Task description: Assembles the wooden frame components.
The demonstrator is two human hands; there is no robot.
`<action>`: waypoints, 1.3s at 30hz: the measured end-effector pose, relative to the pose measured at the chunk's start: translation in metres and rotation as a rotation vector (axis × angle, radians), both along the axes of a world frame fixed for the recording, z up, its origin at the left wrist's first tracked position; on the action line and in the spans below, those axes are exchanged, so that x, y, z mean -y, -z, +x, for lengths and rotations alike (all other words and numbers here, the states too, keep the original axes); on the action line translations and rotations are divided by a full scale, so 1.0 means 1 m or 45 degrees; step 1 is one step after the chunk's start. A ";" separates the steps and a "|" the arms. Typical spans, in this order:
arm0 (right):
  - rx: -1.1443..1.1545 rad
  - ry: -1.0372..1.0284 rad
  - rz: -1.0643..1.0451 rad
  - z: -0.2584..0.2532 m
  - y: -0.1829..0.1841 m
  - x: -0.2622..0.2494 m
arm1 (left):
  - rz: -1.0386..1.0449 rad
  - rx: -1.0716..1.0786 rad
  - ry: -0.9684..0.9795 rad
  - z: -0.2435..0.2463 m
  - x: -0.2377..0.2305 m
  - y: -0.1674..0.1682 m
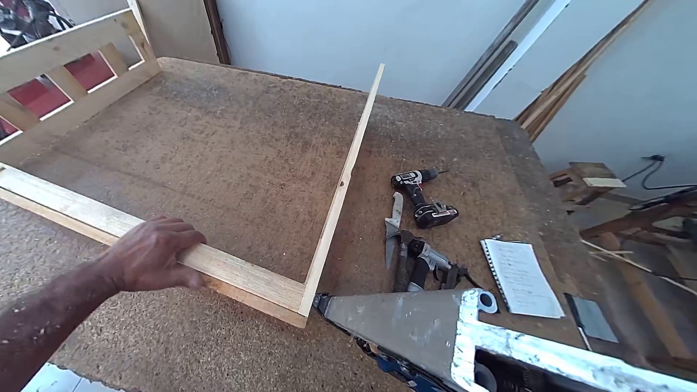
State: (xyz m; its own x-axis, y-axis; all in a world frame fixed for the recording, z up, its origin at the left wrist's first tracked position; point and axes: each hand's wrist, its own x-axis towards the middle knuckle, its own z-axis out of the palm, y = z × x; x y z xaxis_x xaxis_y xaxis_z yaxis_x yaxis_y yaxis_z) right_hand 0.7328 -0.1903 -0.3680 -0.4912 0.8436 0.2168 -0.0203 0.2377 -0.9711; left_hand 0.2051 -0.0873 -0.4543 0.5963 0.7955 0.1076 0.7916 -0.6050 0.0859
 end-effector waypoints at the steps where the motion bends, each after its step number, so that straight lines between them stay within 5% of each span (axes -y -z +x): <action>1: -0.007 -0.038 0.010 0.002 0.000 -0.002 | -0.010 -0.030 0.029 0.012 0.003 -0.001; 6: 0.046 -0.044 0.015 -0.005 -0.011 -0.004 | 0.031 -0.167 0.146 0.046 0.006 -0.001; 10: 0.329 -0.304 0.030 0.015 0.009 -0.012 | 0.003 -0.153 0.140 0.047 0.003 0.002; 16: 0.093 0.048 0.054 0.026 0.030 0.007 | 0.065 -0.104 0.159 0.045 0.004 0.007; 22: 0.035 -0.149 -0.042 -0.007 -0.014 -0.012 | 0.051 -0.116 0.143 0.045 0.003 0.007; 25: -0.038 -0.268 -0.038 0.002 0.005 -0.014 | 0.037 -0.107 0.131 0.045 0.004 0.007; 28: 0.261 -0.337 -0.026 0.015 0.018 -0.013 | 0.034 -0.106 0.123 0.046 0.004 0.006; 31: 0.049 -0.455 0.229 0.029 0.039 -0.013 | 0.042 -0.099 0.120 0.045 0.005 0.007; 39: 0.289 -0.359 0.020 0.012 0.014 -0.004 | 0.027 -0.074 0.123 0.046 0.006 0.007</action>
State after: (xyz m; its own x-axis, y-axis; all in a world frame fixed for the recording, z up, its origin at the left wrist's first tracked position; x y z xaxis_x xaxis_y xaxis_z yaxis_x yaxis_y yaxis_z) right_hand 0.7446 -0.1861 -0.3818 -0.7413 0.6655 0.0871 0.1288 0.2683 -0.9547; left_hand 0.2507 -0.0928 -0.4613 0.6759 0.7318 0.0866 0.7327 -0.6800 0.0282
